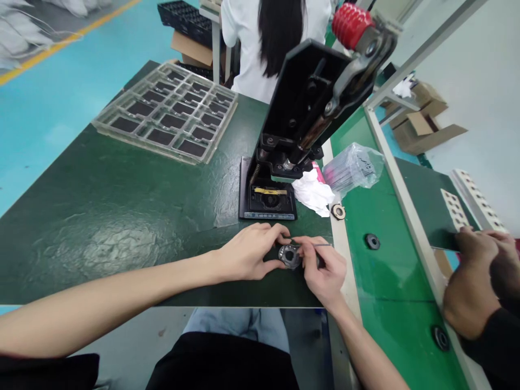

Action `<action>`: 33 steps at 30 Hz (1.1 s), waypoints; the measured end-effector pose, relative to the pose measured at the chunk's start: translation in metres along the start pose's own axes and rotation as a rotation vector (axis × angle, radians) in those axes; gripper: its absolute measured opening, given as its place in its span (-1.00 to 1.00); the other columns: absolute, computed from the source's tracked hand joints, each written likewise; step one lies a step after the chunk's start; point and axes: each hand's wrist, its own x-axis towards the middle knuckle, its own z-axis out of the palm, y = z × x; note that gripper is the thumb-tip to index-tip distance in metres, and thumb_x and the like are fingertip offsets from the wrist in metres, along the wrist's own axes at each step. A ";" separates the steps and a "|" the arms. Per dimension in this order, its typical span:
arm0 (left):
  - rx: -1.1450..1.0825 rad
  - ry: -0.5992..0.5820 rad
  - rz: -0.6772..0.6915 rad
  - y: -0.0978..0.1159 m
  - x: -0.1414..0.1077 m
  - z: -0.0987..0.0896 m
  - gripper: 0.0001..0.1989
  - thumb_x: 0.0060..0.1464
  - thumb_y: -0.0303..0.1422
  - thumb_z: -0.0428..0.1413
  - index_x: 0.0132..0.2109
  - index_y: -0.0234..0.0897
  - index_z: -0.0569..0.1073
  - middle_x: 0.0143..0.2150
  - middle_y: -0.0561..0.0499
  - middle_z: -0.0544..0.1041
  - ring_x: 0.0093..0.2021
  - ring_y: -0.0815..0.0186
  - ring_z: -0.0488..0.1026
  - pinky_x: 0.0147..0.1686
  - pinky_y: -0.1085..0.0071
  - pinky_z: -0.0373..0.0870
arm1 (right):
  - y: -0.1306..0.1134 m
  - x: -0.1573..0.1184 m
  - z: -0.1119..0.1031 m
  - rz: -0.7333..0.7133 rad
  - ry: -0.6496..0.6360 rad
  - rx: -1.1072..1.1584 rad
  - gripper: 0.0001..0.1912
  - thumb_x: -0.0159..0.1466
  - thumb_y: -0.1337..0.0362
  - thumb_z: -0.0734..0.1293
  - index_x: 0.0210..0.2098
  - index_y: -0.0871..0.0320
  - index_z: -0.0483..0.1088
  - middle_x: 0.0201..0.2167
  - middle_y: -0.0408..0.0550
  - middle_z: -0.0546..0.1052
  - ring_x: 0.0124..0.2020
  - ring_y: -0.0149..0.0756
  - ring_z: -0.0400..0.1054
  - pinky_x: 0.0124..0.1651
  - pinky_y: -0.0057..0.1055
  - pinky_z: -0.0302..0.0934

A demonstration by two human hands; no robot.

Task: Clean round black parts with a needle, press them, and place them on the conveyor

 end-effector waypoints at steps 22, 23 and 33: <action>0.181 -0.011 0.131 0.002 -0.003 0.004 -0.64 0.20 -0.36 0.26 0.06 -0.32 0.33 -0.04 -0.07 0.61 -0.08 0.10 0.52 -0.05 0.22 0.39 | 0.027 0.081 0.049 0.069 -0.007 0.097 -0.77 0.43 0.29 0.27 -0.26 0.12 0.57 -0.22 -0.04 0.66 -0.33 -0.35 0.52 -0.23 -0.34 0.43; 0.187 -0.011 0.136 0.002 -0.003 0.004 -0.64 0.20 -0.35 0.25 0.06 -0.32 0.33 -0.05 -0.07 0.61 -0.08 0.10 0.52 -0.05 0.21 0.39 | 0.028 0.080 0.049 0.059 0.003 0.090 -0.78 0.43 0.30 0.27 -0.24 0.12 0.57 -0.22 -0.04 0.66 -0.32 -0.34 0.52 -0.22 -0.33 0.44; 0.202 0.001 0.147 0.002 -0.005 0.003 -0.63 0.24 -0.32 0.22 0.10 -0.31 0.30 -0.03 -0.04 0.59 -0.08 0.14 0.50 -0.07 0.22 0.39 | 0.000 0.080 0.021 0.188 0.255 0.171 -0.76 0.42 0.17 0.31 -0.26 0.16 0.54 -0.42 -0.09 0.58 -0.51 -0.44 0.40 -0.51 -0.49 0.31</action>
